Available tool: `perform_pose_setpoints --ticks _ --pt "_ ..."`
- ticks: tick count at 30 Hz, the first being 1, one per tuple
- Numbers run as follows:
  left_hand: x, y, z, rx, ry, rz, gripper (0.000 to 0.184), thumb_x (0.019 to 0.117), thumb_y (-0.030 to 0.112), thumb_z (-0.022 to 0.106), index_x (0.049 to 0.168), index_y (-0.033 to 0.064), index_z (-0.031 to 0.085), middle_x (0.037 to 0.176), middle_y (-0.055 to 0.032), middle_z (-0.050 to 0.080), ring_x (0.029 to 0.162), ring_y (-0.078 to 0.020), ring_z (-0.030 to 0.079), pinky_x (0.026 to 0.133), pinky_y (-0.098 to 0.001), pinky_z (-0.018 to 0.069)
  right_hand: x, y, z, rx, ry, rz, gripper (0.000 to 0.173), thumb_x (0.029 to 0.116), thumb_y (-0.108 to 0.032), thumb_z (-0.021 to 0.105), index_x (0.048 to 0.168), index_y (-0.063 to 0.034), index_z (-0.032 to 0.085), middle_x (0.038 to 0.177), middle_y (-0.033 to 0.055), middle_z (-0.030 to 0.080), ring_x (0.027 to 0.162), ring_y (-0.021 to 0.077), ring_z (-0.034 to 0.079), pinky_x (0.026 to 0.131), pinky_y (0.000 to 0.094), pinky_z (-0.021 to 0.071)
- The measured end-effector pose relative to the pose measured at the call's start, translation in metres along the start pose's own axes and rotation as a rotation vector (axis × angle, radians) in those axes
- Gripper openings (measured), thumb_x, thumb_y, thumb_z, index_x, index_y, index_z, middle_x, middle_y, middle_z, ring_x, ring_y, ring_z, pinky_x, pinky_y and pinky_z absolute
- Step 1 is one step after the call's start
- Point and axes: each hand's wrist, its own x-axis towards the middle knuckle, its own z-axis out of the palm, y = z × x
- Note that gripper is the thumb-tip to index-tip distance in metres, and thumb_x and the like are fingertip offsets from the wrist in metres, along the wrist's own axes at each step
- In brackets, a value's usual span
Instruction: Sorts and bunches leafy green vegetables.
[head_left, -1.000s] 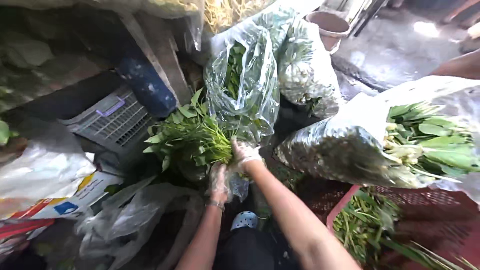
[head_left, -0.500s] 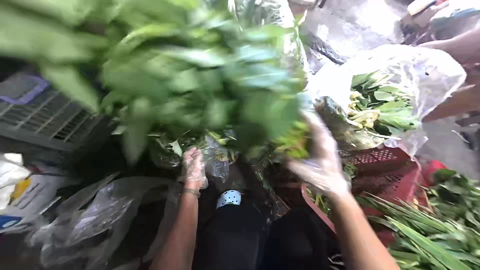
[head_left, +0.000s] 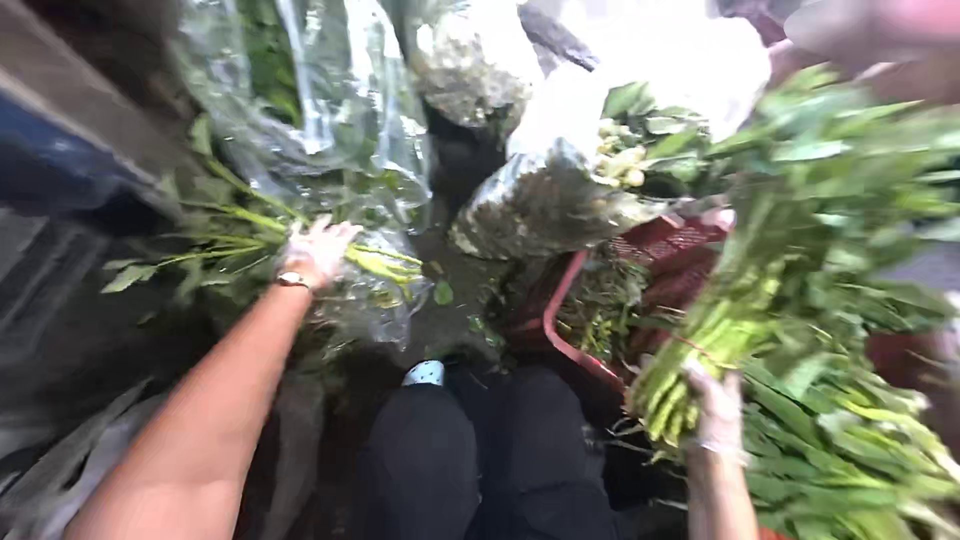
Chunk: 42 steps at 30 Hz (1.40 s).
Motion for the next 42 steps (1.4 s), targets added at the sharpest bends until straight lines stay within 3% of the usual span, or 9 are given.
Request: perform_pose_setpoints --ticks 4,9,17,21,24,27,30,37,42 --pt "0.029 -0.011 0.017 0.078 -0.148 -0.088 0.065 0.0829 0.017 0.082 0.143 0.0161 0.058 0.145 -0.0169 0.056 0.140 -0.0432 0.045 0.115 -0.0788 0.0126 0.020 0.018 0.019 0.036 -0.044 0.227 0.059 0.0992 -0.024 0.050 0.153 -0.0057 0.032 0.116 0.0092 0.061 0.093 0.0078 0.064 0.077 0.0274 0.0570" --pt "0.019 -0.003 0.002 0.157 -0.220 -0.138 0.053 0.0907 0.015 0.072 0.140 0.0305 0.061 0.138 -0.0175 0.060 0.126 -0.0416 0.056 0.114 -0.0678 0.0275 0.044 0.031 0.034 0.122 -0.119 0.357 0.032 0.1067 -0.027 0.043 0.128 -0.0071 0.055 0.094 0.0024 0.067 0.079 0.0058 0.067 0.065 0.0252 0.0581" --pt "-0.017 -0.024 -0.039 0.153 0.074 -0.021 0.050 0.0862 0.005 0.077 0.132 0.0207 0.067 0.131 -0.0170 0.064 0.122 -0.0431 0.058 0.114 -0.0685 0.0244 0.073 0.039 0.065 -0.487 -0.534 0.351 0.075 0.1074 -0.044 0.049 0.161 -0.0022 0.017 0.150 0.0272 0.047 0.134 0.0335 0.053 0.111 0.0500 0.0453" --pt "-0.051 -0.004 -0.091 0.137 0.225 0.046 0.055 0.0758 0.002 0.085 0.128 0.0109 0.068 0.126 -0.0202 0.066 0.120 -0.0454 0.059 0.113 -0.0707 0.0244 0.084 0.022 0.056 -0.803 -0.722 0.288 0.074 0.1085 -0.054 0.036 0.160 -0.0019 0.026 0.154 0.0278 0.043 0.143 0.0397 0.043 0.117 0.0580 0.0344" --pt "-0.085 0.021 -0.129 0.075 0.369 0.186 0.050 0.0741 -0.004 0.083 0.122 0.0026 0.069 0.127 -0.0265 0.064 0.117 -0.0514 0.058 0.110 -0.0740 0.0247 0.093 0.009 0.028 -0.915 -0.651 0.135 0.060 0.1070 -0.054 0.042 0.145 -0.0090 0.056 0.134 0.0266 0.062 0.126 0.0442 0.058 0.106 0.0671 0.0414" --pt "-0.120 0.055 -0.169 -0.063 0.483 0.393 0.034 0.0811 -0.004 0.068 0.115 -0.0024 0.069 0.132 -0.0270 0.061 0.120 -0.0532 0.056 0.107 -0.0755 0.0254 0.092 0.008 0.002 -0.737 -0.527 0.003 0.050 0.1082 -0.041 0.049 0.146 -0.0083 0.054 0.127 0.0272 0.065 0.113 0.0446 0.066 0.099 0.0655 0.0481" --pt "-0.132 0.070 -0.198 -0.331 0.526 0.579 0.034 0.0933 0.022 0.055 0.118 0.0007 0.065 0.124 -0.0163 0.064 0.117 -0.0301 0.060 0.105 -0.0494 0.0438 0.078 0.010 -0.010 -0.530 -0.524 -0.013 0.044 0.1087 -0.032 0.049 0.143 -0.0055 0.055 0.122 0.0248 0.067 0.104 0.0368 0.070 0.092 0.0561 0.0552" --pt "-0.153 0.181 -0.266 -1.103 0.447 1.057 0.011 0.0932 0.007 0.063 0.101 0.0147 0.063 0.096 0.0011 0.070 0.095 -0.0163 0.069 0.096 -0.0385 0.0572 0.050 0.033 -0.009 -0.520 -0.666 -0.077 0.051 0.1067 -0.034 0.050 0.148 -0.0035 0.053 0.144 0.0240 0.056 0.136 0.0361 0.052 0.115 0.0553 0.0378" --pt "-0.142 0.274 -0.261 -1.443 0.559 1.055 0.015 0.0939 -0.003 0.058 0.097 0.0110 0.062 0.092 -0.0022 0.072 0.093 -0.0169 0.070 0.093 -0.0380 0.0582 0.005 -0.001 -0.069 0.225 -0.748 -0.197 0.028 0.0987 -0.035 0.056 0.083 -0.0191 0.073 0.071 -0.0080 0.068 0.056 0.0016 0.059 0.051 0.0207 0.0515"
